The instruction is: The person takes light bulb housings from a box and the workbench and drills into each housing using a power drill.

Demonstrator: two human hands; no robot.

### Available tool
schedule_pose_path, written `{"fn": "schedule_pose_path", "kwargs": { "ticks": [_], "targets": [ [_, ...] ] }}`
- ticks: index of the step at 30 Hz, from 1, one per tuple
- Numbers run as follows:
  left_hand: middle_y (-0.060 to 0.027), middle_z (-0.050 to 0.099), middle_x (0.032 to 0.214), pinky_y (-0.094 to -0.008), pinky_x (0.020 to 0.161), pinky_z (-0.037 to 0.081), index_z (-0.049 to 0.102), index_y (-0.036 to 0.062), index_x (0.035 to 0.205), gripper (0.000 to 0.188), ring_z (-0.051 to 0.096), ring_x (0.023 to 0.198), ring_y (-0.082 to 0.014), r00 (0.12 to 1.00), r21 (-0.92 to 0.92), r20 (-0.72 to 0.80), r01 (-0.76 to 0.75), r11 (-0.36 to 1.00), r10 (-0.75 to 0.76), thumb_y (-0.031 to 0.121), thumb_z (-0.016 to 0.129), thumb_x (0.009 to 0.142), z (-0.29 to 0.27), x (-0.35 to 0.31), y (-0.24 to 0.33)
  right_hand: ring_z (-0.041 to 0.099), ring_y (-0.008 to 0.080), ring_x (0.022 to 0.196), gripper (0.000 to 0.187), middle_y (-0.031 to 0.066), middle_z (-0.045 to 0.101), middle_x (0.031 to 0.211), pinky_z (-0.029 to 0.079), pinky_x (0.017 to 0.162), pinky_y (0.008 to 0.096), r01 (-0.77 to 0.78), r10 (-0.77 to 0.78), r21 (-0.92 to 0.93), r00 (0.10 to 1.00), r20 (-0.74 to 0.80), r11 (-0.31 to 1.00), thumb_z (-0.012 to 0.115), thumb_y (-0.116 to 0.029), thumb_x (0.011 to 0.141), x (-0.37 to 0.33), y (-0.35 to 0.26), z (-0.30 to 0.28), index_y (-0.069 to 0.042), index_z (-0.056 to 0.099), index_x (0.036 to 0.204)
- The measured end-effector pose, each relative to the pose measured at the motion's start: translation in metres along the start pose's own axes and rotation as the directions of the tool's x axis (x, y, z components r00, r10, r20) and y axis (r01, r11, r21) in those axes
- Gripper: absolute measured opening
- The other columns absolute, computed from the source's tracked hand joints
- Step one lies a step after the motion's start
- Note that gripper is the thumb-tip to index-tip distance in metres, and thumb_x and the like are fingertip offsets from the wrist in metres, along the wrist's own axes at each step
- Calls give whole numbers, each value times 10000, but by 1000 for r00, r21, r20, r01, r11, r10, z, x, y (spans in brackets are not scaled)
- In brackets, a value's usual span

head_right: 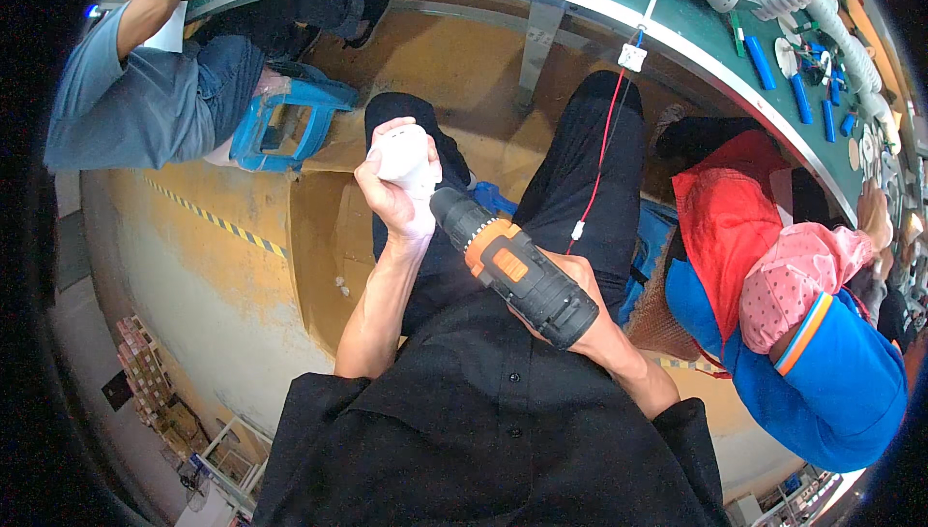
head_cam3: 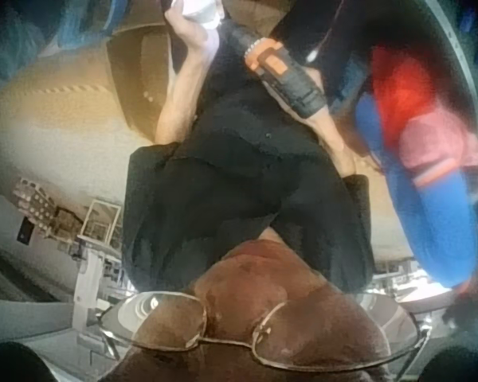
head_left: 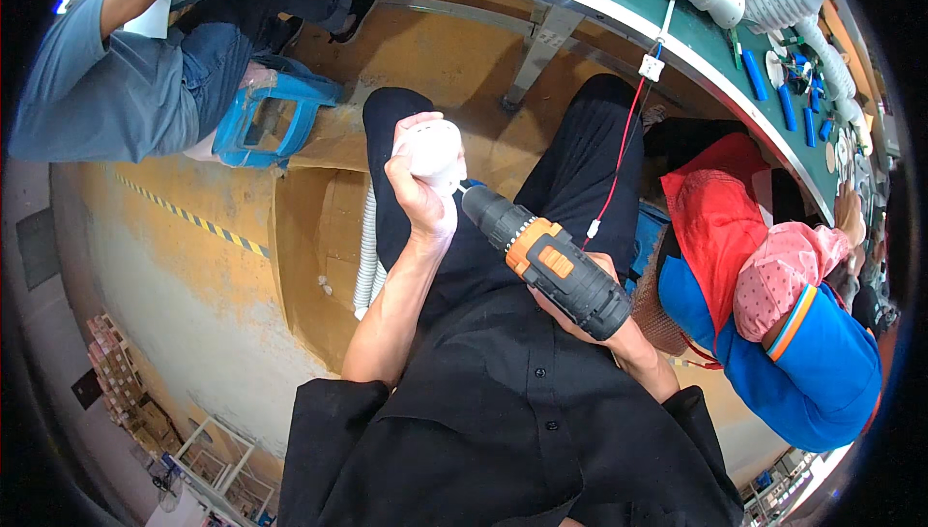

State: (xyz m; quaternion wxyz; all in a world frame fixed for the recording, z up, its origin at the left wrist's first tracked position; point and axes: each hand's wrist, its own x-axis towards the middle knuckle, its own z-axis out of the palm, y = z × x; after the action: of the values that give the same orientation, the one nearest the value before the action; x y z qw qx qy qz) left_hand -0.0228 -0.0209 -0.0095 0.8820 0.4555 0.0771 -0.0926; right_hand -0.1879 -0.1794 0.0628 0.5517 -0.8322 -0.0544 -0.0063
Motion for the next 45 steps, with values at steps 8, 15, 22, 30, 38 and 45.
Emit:
{"fn": "schedule_pose_path", "kwargs": {
  "ticks": [8,15,22,30,38,45],
  "targets": [
    [-139,624,754,-287,505,467,561,11,1134,520,592,596,-196,1000,-33,8,-2,999,2,445,429,881,0,1,-1,716,258,782,252,145,688,899,569,721,323,25,-26,-75,1000,-12,997,759,-23,727,1,-4,-1,28,648,948],
    [-121,641,822,-279,540,511,564,11,1151,524,640,662,-191,999,-48,30,22,999,-21,437,446,870,2,1,-1,711,261,771,249,144,684,890,564,710,324,25,-26,-82,999,-21,996,753,-15,731,3,-5,-5,34,649,951],
    [-106,643,856,-282,566,524,565,14,1145,513,653,689,-194,999,-46,26,29,998,-28,431,464,865,1,0,0,711,264,771,245,147,684,894,561,707,325,11,-12,-53,1000,-25,999,745,-9,732,2,-5,-3,39,649,953],
    [-105,634,864,-287,595,529,564,12,1141,509,658,727,-199,999,-77,46,21,997,-17,431,472,867,0,-1,2,717,274,797,275,155,689,923,568,722,330,8,-8,-13,1000,9,1000,754,-22,724,0,1,-1,36,651,972],
    [-108,630,878,-305,656,532,561,10,1139,498,649,753,-210,998,-105,65,34,994,-27,423,483,872,3,-4,2,714,273,789,257,152,689,915,567,726,331,-1,0,-16,1000,-7,1000,755,-21,729,2,-3,-3,34,652,958],
    [-111,625,884,-305,675,524,558,8,1140,495,640,759,-209,998,-89,62,15,996,-10,419,485,873,3,-6,-3,712,262,773,248,145,686,893,567,710,325,5,-5,-71,1000,-3,997,756,-25,738,3,-1,-1,32,651,956]
  ]
}}
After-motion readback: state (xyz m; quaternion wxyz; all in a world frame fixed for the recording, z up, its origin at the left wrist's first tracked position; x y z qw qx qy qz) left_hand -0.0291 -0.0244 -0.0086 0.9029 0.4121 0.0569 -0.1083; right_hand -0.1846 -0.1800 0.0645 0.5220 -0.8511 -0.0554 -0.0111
